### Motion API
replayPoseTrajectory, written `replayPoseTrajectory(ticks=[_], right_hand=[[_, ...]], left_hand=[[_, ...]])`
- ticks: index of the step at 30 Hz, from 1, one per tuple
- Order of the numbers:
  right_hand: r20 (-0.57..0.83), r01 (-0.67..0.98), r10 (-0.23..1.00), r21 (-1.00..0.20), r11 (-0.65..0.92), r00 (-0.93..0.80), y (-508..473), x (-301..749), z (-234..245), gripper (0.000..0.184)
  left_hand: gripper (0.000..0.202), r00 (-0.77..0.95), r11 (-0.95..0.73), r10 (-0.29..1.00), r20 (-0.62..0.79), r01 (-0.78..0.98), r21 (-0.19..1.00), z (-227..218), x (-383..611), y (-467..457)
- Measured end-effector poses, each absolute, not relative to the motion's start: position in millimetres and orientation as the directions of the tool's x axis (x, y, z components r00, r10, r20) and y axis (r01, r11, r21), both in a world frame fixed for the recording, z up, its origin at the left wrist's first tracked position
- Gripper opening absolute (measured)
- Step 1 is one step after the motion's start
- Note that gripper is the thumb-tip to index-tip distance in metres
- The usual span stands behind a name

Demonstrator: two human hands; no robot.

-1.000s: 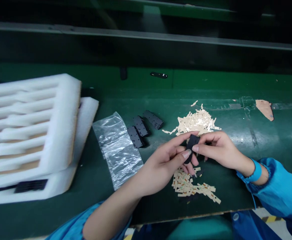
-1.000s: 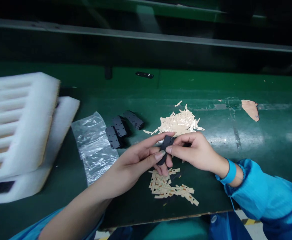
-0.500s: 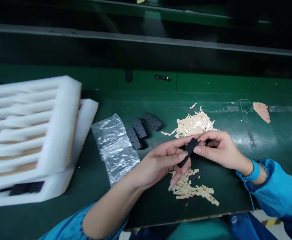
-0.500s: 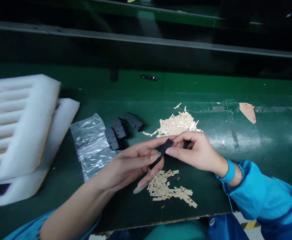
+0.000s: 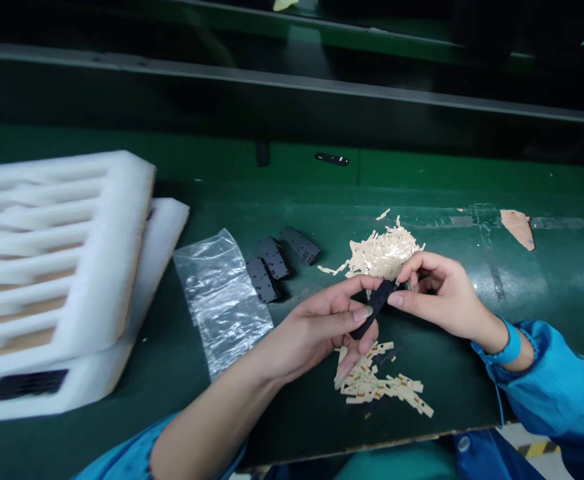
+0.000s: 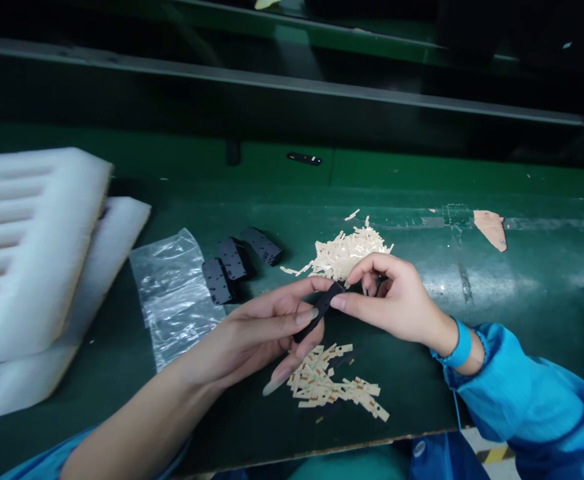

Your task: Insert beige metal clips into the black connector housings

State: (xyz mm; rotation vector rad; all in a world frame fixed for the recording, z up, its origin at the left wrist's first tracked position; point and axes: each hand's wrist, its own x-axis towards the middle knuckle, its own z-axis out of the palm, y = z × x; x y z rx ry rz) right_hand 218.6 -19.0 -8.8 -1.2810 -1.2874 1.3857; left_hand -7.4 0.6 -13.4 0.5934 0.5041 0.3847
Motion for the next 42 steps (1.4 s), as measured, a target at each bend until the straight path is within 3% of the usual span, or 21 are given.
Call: replayPoseTrajectory(ticks=[6, 15, 21, 31, 42], right_hand=[[-0.061, 0.131, 0.991, -0.990, -0.045, -0.119, -20.1, 219.0, -9.0, 0.025], [-0.219, 0.002, 0.948, -0.974, -0.225, -0.233, -18.0, 221.8, -5.5, 0.030], [-0.224, -0.017, 0.947, -0.972, -0.234, -0.231, -17.6, 219.5, -3.3, 0.030], [0.077, 0.110, 0.988, -0.990, 0.092, -0.137, -20.1, 218.1, -3.2, 0.017], [-0.115, 0.040, 0.981, -0.993, -0.110, -0.156, -20.3, 216.9, -7.5, 0.027]], left_hand=[[0.032, 0.829, 0.786, 0.446, -0.339, -0.182, 0.590, -14.9, -8.9, 0.8], [0.026, 0.851, 0.809, 0.436, -0.293, -0.228, 0.542, -17.5, -12.4, -0.8], [0.020, 0.854, 0.803, 0.432, -0.290, -0.218, 0.555, -17.9, -11.4, 0.7], [0.018, 0.837, 0.829, 0.418, -0.354, -0.193, 0.524, -13.2, -9.2, 1.6], [0.018, 0.849, 0.815, 0.399, -0.347, -0.156, 0.558, -12.5, -7.7, 1.8]])
